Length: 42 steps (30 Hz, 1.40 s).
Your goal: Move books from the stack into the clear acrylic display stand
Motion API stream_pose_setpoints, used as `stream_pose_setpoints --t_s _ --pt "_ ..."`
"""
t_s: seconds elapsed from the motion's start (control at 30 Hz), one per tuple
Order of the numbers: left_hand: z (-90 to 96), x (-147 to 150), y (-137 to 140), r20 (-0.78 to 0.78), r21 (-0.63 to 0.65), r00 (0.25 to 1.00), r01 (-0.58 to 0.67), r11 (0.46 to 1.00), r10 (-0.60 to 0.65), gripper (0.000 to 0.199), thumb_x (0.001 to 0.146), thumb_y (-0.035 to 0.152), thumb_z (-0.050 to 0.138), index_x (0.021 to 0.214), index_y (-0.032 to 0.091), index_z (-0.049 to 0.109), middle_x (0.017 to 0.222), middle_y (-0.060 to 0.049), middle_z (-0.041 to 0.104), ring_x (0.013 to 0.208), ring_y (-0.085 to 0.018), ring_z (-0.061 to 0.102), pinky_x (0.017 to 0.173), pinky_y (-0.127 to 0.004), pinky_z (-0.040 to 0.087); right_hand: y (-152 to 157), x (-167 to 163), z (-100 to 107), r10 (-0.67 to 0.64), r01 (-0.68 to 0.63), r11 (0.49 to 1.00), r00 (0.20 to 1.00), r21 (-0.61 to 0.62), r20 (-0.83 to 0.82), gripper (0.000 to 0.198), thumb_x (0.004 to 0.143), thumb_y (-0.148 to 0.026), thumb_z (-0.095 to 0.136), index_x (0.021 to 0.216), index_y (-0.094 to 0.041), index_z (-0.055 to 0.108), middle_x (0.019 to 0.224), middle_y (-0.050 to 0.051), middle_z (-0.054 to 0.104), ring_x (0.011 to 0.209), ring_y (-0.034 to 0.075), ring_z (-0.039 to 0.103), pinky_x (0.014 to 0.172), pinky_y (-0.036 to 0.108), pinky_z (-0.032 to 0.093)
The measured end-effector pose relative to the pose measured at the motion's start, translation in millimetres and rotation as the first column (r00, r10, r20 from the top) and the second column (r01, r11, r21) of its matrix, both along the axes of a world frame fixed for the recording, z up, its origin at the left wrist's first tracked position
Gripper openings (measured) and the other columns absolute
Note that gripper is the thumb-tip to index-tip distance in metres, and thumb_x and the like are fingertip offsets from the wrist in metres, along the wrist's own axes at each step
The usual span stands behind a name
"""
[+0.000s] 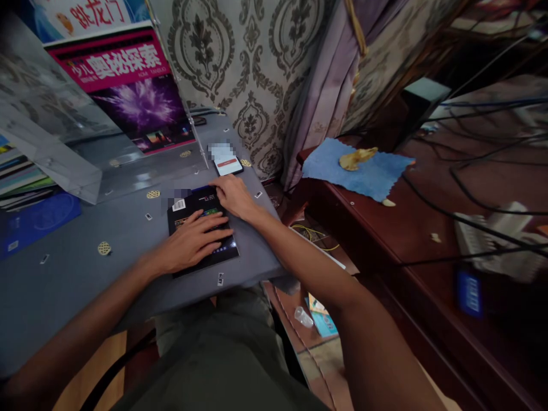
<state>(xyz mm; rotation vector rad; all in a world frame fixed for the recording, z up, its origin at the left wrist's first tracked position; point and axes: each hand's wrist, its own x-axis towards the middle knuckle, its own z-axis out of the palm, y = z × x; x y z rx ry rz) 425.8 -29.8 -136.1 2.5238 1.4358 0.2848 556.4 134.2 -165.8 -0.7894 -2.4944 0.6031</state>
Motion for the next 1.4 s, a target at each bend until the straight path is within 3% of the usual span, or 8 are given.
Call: stream_pose_setpoints --t_s 0.23,0.43,0.7,0.83,1.0,1.13,1.23,1.4 --pt "1.9 4.2 -2.7 0.005 -0.003 0.998 0.055 0.998 -0.055 0.037 0.104 0.033 0.042 0.137 0.031 0.060 0.149 -0.008 0.055 0.145 -0.029 0.042 0.120 -0.065 0.023 0.4 -0.9 -0.9 -0.014 0.014 1.000 1.000 0.007 0.007 0.041 0.093 -0.011 0.044 0.124 -0.017 0.071 0.118 0.008 0.074 0.113 0.024 0.061 0.102 0.037 0.046" --pt "0.6 1.9 -8.3 0.010 -0.025 0.994 0.111 0.994 -0.110 0.038 0.100 0.030 0.052 0.135 0.042 0.061 0.156 -0.002 0.047 0.149 -0.031 0.033 0.121 -0.067 0.017 0.2 -1.0 -3.2 -0.017 0.017 1.000 1.000 0.016 0.009 0.042 0.093 -0.012 0.043 0.125 -0.018 0.070 0.120 0.007 0.073 0.114 0.025 0.061 0.102 0.039 0.046" --pt "2.4 4.5 -19.7 0.028 -0.027 0.995 0.097 0.995 -0.097 0.039 0.102 0.031 0.049 0.138 0.040 0.058 0.157 -0.002 0.046 0.151 -0.029 0.032 0.123 -0.064 0.018 -1.1 -1.0 -2.3 -0.023 0.021 0.999 0.999 0.046 0.039 0.039 0.095 -0.011 0.044 0.123 -0.016 0.070 0.120 0.009 0.073 0.115 0.026 0.061 0.103 0.038 0.046" --pt "-1.4 -20.3 -30.2 0.047 -0.041 0.999 0.009 0.999 -0.007 0.041 0.103 0.032 0.045 0.143 0.036 0.054 0.159 -0.004 0.044 0.151 -0.026 0.032 0.125 -0.058 0.020 0.5 -0.8 -5.9 -0.007 0.004 0.998 0.999 0.065 0.039 0.037 0.096 -0.013 0.044 0.123 -0.016 0.069 0.121 0.009 0.072 0.116 0.027 0.060 0.103 0.040 0.046" --pt "-8.3 -68.7 -43.9 0.022 -0.045 0.968 -0.251 0.967 0.252 0.047 0.105 0.044 0.039 0.150 0.033 0.045 0.164 -0.005 0.035 0.152 -0.027 0.029 0.123 -0.058 0.024 -0.3 -0.4 -7.2 0.018 -0.023 0.996 0.999 0.090 0.047 0.037 0.096 -0.015 0.044 0.123 -0.016 0.069 0.119 0.010 0.071 0.114 0.030 0.059 0.101 0.045 0.046" --pt "-13.4 -84.6 -48.8 0.008 -0.022 0.945 -0.326 0.945 0.326 0.048 0.106 0.044 0.032 0.151 0.031 0.043 0.165 -0.005 0.032 0.153 -0.025 0.027 0.125 -0.056 0.021 -21.1 -4.7 2.9 0.017 -0.038 0.981 0.993 0.192 0.114 0.035 0.097 -0.018 0.045 0.122 -0.016 0.069 0.123 0.014 0.068 0.118 0.034 0.055 0.102 0.053 0.042" --pt "-16.9 -84.0 -49.6 0.009 0.008 0.947 -0.322 0.947 0.322 0.047 0.107 0.040 0.029 0.151 0.029 0.044 0.165 -0.005 0.033 0.154 -0.024 0.026 0.125 -0.056 0.020 -52.6 -10.6 9.5 0.133 -0.169 0.950 0.980 0.261 0.151 0.034 0.101 -0.021 0.044 0.123 -0.016 0.069 0.133 0.015 0.064 0.125 0.034 0.050 0.107 0.056 0.037" --pt "-19.5 -82.8 -50.6 0.003 0.031 0.950 -0.313 0.949 0.313 0.046 0.107 0.038 0.031 0.147 0.024 0.048 0.164 -0.008 0.035 0.153 -0.025 0.027 0.124 -0.057 0.022 -110.4 -8.0 11.1 0.258 -0.304 0.926 0.942 0.224 0.213 0.046 0.102 -0.032 0.048 0.143 -0.011 0.052 0.147 0.019 0.053 0.135 0.033 0.046 0.113 0.054 0.037"
